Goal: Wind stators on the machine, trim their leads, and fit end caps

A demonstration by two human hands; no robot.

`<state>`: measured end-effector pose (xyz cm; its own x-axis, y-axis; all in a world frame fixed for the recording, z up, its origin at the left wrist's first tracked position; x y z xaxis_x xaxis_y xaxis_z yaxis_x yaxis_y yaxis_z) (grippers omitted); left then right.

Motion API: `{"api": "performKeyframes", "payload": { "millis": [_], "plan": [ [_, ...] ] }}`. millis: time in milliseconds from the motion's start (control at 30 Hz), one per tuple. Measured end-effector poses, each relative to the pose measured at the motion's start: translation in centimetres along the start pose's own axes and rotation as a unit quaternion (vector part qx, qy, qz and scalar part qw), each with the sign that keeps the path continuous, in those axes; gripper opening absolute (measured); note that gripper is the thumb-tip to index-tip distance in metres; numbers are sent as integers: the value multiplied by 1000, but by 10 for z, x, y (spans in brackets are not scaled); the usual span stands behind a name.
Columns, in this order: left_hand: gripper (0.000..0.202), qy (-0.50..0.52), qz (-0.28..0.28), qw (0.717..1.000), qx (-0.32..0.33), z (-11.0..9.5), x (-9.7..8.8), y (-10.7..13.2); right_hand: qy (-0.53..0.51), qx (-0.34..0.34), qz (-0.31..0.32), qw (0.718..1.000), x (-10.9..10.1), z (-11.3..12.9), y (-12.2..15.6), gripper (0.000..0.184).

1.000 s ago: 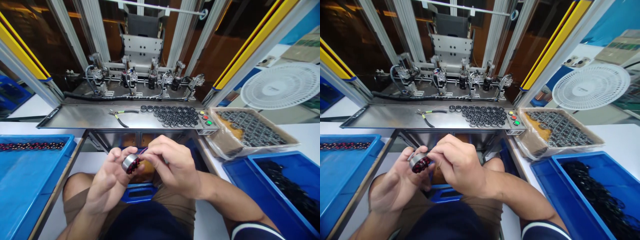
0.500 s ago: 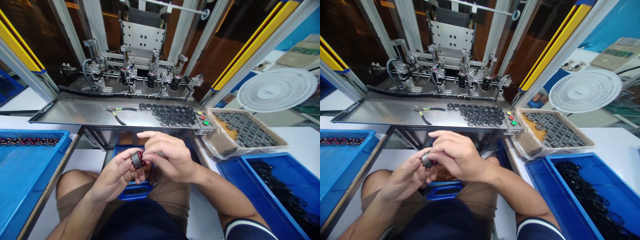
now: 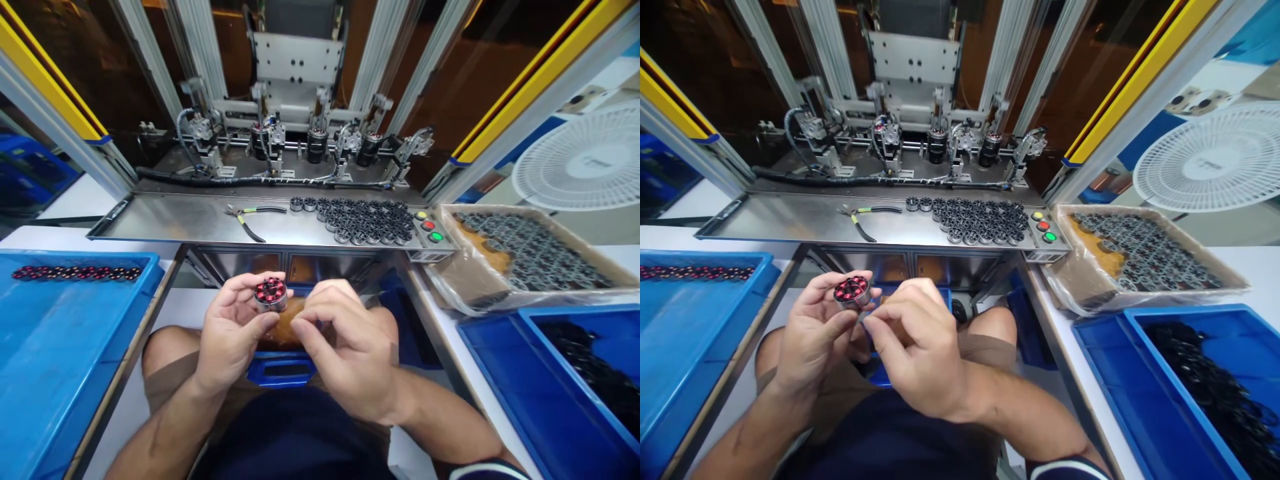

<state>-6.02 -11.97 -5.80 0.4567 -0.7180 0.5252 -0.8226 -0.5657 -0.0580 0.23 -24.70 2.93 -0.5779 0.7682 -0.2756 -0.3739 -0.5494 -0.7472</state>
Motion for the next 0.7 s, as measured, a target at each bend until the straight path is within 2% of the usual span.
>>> {"api": "performKeyframes", "payload": {
  "millis": [100,200,267,333,400,467,533,633,700],
  "plan": [
    [38,-15,11,1000,3,1,-1,0,-96,111,7,989,16,-26,16,14],
    [37,-34,40,999,-5,2,1,2,-236,209,13,949,30,-52,29,16],
    [37,-58,69,996,10,0,5,4,-351,271,-6,896,37,-66,38,25],
    [38,-97,97,990,47,-7,12,7,-454,322,-15,830,48,-74,47,31],
    [39,-138,116,980,82,-12,19,11,-539,352,9,765,64,-72,54,34],
    [40,-175,132,971,97,-15,25,13,-599,356,45,716,77,-65,58,42],
    [43,-222,155,954,133,-23,32,16,-620,355,52,698,82,-62,62,47],
    [39,-321,196,900,218,-40,45,26,-607,374,27,701,80,-69,68,46],
    [35,-365,211,875,240,-47,48,31,-594,378,1,710,75,-74,70,43]
  ]
}}
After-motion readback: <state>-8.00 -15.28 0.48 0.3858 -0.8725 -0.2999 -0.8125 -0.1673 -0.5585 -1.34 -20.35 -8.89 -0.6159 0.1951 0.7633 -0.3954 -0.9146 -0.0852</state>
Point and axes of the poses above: each hand's wrist, its own y-axis away from the middle knuckle, its own x-axis out of the palm, z = x × y, the point moved 10 cm from there along -y, towards the middle knuckle, and after that the axes turned 8 degrees about -x, right-handed, at the moved point
